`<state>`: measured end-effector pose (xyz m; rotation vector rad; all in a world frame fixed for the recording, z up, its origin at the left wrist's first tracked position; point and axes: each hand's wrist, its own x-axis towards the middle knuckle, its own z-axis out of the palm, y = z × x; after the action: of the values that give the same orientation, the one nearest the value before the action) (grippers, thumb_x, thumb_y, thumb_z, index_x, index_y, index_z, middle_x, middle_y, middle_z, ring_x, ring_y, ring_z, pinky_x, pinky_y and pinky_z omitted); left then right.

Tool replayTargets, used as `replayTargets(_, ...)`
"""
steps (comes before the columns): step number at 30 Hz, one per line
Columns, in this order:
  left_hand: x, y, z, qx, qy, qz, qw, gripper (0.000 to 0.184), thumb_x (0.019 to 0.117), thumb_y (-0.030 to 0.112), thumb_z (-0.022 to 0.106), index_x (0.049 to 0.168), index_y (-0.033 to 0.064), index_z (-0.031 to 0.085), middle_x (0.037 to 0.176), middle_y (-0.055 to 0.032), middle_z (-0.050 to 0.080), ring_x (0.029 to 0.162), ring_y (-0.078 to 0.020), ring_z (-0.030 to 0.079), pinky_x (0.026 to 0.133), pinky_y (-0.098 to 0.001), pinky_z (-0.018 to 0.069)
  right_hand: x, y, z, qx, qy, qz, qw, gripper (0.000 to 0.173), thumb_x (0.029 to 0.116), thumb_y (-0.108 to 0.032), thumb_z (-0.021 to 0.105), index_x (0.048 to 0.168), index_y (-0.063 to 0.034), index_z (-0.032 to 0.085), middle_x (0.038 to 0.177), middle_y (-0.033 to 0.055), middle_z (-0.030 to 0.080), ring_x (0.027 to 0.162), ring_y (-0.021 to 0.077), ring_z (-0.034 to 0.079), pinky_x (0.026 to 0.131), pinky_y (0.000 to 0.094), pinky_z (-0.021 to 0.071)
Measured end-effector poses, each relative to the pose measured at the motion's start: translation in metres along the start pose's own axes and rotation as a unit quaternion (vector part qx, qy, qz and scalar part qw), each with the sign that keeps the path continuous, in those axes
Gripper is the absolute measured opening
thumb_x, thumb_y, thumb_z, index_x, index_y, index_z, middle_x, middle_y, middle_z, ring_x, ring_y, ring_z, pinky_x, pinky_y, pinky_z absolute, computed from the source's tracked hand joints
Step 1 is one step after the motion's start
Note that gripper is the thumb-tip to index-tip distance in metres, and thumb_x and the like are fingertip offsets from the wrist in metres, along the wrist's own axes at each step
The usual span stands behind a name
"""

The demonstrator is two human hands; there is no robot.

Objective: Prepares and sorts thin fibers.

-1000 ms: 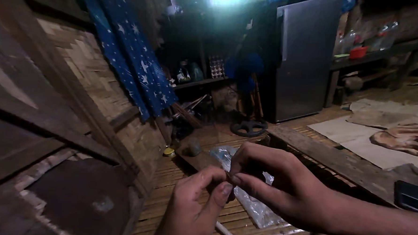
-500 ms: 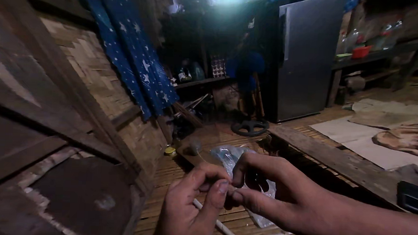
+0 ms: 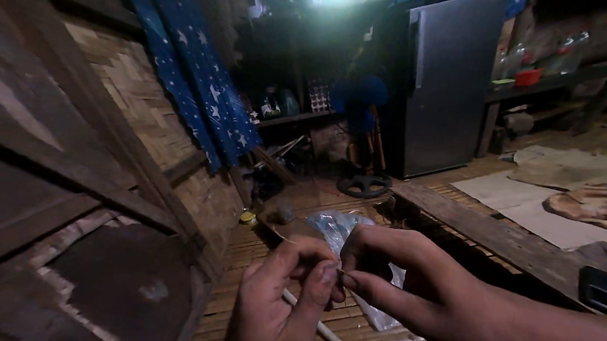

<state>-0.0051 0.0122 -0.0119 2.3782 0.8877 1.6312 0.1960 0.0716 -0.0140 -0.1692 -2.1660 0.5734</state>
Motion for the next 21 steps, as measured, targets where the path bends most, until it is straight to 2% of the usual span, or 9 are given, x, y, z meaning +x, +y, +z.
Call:
replayTargets(3, 0.000, 0.000, 0.000, -0.003, 0.005, -0.006, 1.000, 0.024, 0.1075, 0.029, 0.051, 0.103, 0.0081, 0.061, 0.085, 0.0064, 0.067, 0.074, 0.0041, 0.066, 0.066, -0.0123, 0.0569, 0.000, 0.002, 0.000, 0.009, 0.008, -0.005, 1.000, 0.019, 0.1036, -0.019, 0.058, 0.102, -0.0018, 0.065, 0.087, 0.0011, 0.062, 0.073, -0.0020, 0.055, 0.064, 0.0117, 0.0463)
replayTargets(7, -0.001, 0.001, 0.000, 0.006, 0.013, -0.001, 1.000, 0.022, 0.1068, 0.027, 0.054, 0.101, 0.0073, 0.062, 0.083, 0.0058, 0.065, 0.072, 0.0055, 0.062, 0.063, -0.0108, 0.0539, 0.000, 0.002, 0.002, -0.014, 0.021, -0.016, 1.000, 0.017, 0.1004, -0.017, 0.063, 0.106, -0.0011, 0.065, 0.091, 0.0036, 0.065, 0.076, 0.0004, 0.059, 0.068, 0.0131, 0.0500)
replayTargets(9, -0.001, 0.001, 0.000, 0.011, 0.021, 0.001, 1.000, 0.021, 0.1060, 0.026, 0.056, 0.101, 0.0072, 0.063, 0.084, 0.0063, 0.065, 0.072, 0.0068, 0.061, 0.063, -0.0101, 0.0524, 0.000, 0.003, 0.003, -0.041, 0.033, -0.034, 0.998, 0.018, 0.0996, -0.018, 0.065, 0.106, -0.0005, 0.064, 0.091, 0.0049, 0.064, 0.075, 0.0018, 0.056, 0.067, 0.0134, 0.0475)
replayTargets(14, -0.001, 0.006, 0.002, 0.008, 0.044, -0.003, 0.999, 0.016, 0.1037, 0.021, 0.059, 0.098, 0.0074, 0.065, 0.083, 0.0079, 0.066, 0.071, 0.0089, 0.059, 0.061, -0.0081, 0.0498, -0.001, 0.005, 0.010, -0.125, 0.081, -0.056, 0.987, 0.022, 0.0977, -0.022, 0.069, 0.107, -0.0034, 0.062, 0.093, 0.0052, 0.065, 0.076, 0.0042, 0.058, 0.065, 0.0152, 0.0479)
replayTargets(21, -0.001, 0.014, 0.007, -0.012, 0.051, -0.030, 0.998, 0.012, 0.1020, 0.016, 0.060, 0.096, 0.0069, 0.065, 0.082, 0.0083, 0.065, 0.070, 0.0080, 0.058, 0.060, -0.0087, 0.0490, -0.001, 0.006, 0.017, -0.178, 0.141, -0.082, 0.971, 0.018, 0.0991, -0.023, 0.066, 0.101, -0.0053, 0.063, 0.086, 0.0054, 0.064, 0.071, 0.0069, 0.058, 0.060, 0.0188, 0.0471)
